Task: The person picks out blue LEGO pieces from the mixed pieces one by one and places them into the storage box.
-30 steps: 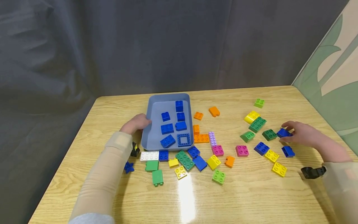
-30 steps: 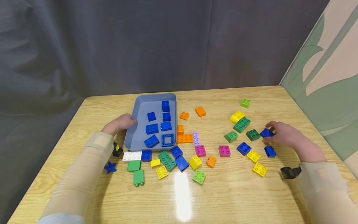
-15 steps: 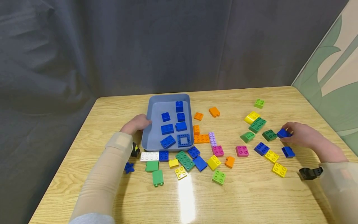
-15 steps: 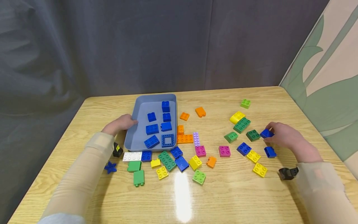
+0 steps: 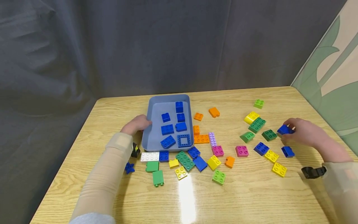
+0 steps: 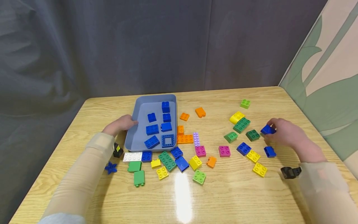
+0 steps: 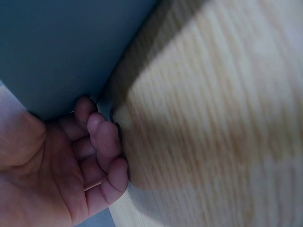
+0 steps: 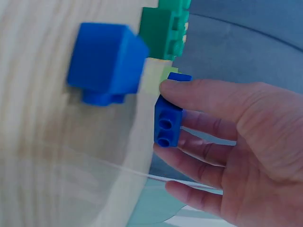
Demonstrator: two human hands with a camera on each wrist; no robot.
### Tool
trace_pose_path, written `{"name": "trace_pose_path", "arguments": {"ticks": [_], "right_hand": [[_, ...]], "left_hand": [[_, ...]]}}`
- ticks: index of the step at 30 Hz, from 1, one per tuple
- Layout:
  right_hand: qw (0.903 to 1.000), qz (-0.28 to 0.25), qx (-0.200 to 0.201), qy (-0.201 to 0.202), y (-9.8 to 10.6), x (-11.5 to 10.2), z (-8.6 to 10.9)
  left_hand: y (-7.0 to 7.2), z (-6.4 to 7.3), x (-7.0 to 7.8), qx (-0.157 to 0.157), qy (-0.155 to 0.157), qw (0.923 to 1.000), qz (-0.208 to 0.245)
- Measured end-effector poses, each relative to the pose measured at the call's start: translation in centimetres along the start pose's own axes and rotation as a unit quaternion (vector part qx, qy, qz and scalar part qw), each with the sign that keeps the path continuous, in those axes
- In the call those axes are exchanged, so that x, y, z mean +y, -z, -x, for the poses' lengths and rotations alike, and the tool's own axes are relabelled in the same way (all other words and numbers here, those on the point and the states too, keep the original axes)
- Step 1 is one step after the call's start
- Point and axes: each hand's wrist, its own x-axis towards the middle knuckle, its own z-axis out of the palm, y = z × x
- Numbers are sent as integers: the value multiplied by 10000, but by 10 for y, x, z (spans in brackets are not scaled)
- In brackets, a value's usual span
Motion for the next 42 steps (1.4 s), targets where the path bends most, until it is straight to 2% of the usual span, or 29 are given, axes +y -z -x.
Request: {"name": "trace_pose_path", "arguments": {"ticks": [8,14,19,24,33,37,42], "right_hand": [[9995,162,172,230,14,-28,-10],[9968,267,444,605,27,-55,-23],[9923,476,733,880,39,-81,-34],[9882,700,792,1108,47,-112,-44],[9744,905,973,1814,49,-170,-53],[9687,802,997,2126,47,-193,-59],[9667,581,889,2329,38,-221,-69]], "left_hand": [[1,-1,-1,18,-19,10000,-17],[1,-2,0,33,-35,10000,-42],[1,-1,2,36,-54,9999,-159],[0,-1,3,31,20,9999,-153],[0,-2,4,74,-34,9997,-238],[0,-2,4,90,-29,9996,-255],[0,-3,4,76,-36,9996,-265]]}}
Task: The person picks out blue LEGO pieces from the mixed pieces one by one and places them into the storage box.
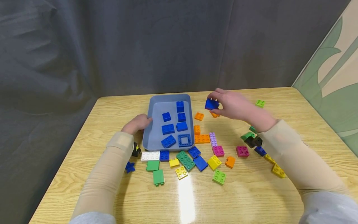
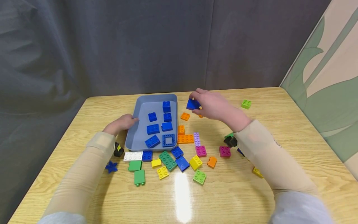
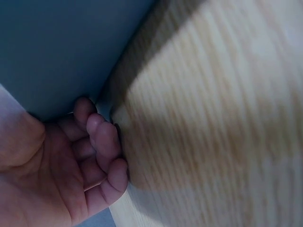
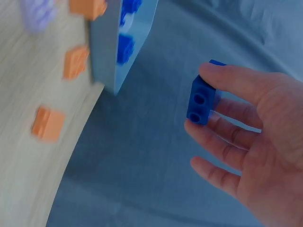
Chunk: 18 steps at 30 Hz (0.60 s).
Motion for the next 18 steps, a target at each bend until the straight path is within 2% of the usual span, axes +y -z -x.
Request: {"name": "trace_pose_path", "arguments": {"ticks": [5,10,14,18], "right_hand": [[9989,-67,-155,433,-13,-25,-19],[9946,154,-340,968,-33,-51,-33],[9860,480,-498,1514,-52,-69,-41],[9776,588,-604,1927,-63,-84,-49]], "left_hand": [[1,2,0,-40,38,9999,135],[-1,1,-1,-56,32,9997,216],[-1,0,-2,-70,63,9997,233],[-1,0,-3,-91,107,9995,284]]}}
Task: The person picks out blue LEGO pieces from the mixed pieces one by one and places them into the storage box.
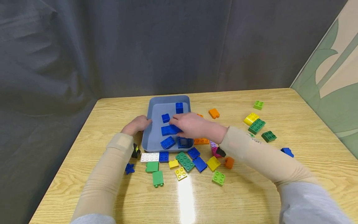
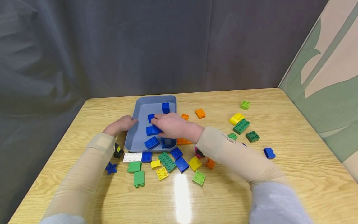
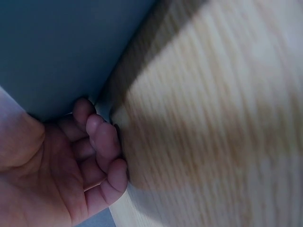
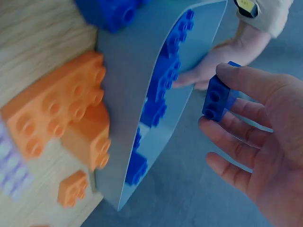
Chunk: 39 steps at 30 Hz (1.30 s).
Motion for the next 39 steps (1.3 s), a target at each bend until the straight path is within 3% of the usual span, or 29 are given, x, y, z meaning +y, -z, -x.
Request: {"name": "trace_pose_path", "arguments": {"ticks": [6,15,27,39], "right_hand": [[9992,289,-206,184,-6,-14,-21],[9932,745,-742,490,-13,-38,-51],[9900,173,-1285,547,-26,-50,-78],[9870,229,-1510,508,-40,-53,-85]], "left_hand": [[0,-2,-1,-5,-27,10000,-76],[3,-1,1,21,-335,9986,-419],[2,-6,-3,-24,-423,9983,-400],[2,-1,-1,74,-610,9967,-535]]}}
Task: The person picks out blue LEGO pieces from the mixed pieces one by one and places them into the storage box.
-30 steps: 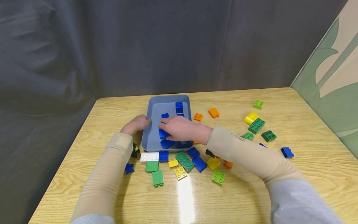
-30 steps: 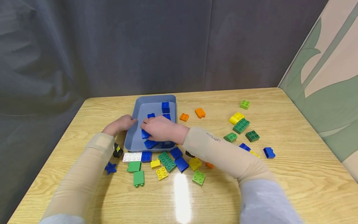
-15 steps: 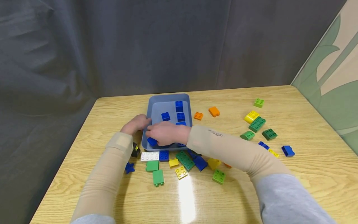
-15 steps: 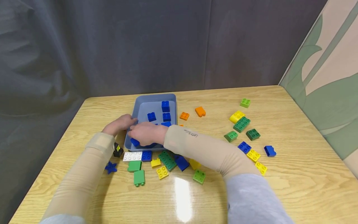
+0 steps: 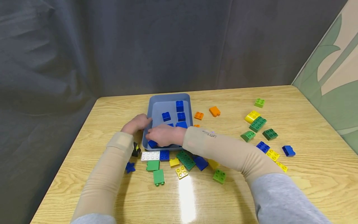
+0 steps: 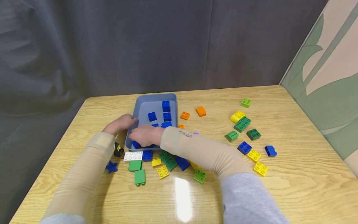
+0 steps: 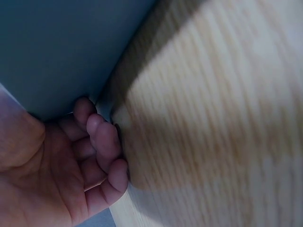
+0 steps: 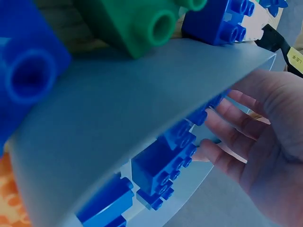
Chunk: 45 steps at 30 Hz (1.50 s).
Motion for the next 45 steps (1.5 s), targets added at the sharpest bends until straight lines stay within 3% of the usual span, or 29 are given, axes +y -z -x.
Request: {"name": "trace_pose_path", "arguments": {"ticks": [13,21,27,35,39,45], "right_hand": [[9998,-151,-71,-121,-2,2,2],[9992,16,371,156,3,5,22],[9944,107,967,420,-4,10,51],[9786,-462,1973,351,-6,23,105],[9746,-640,2146,111,-10,34,133],[9656,-971,2339,-581,-19,54,174]], "left_hand": [[-2,2,0,62,-4,10000,40],[-3,-1,-2,-35,192,9997,177],[-6,-3,-3,-32,396,9990,218],[-3,1,0,-6,466,9981,414],[-2,0,1,26,398,9985,382],[-2,-2,0,64,391,9986,341]]}}
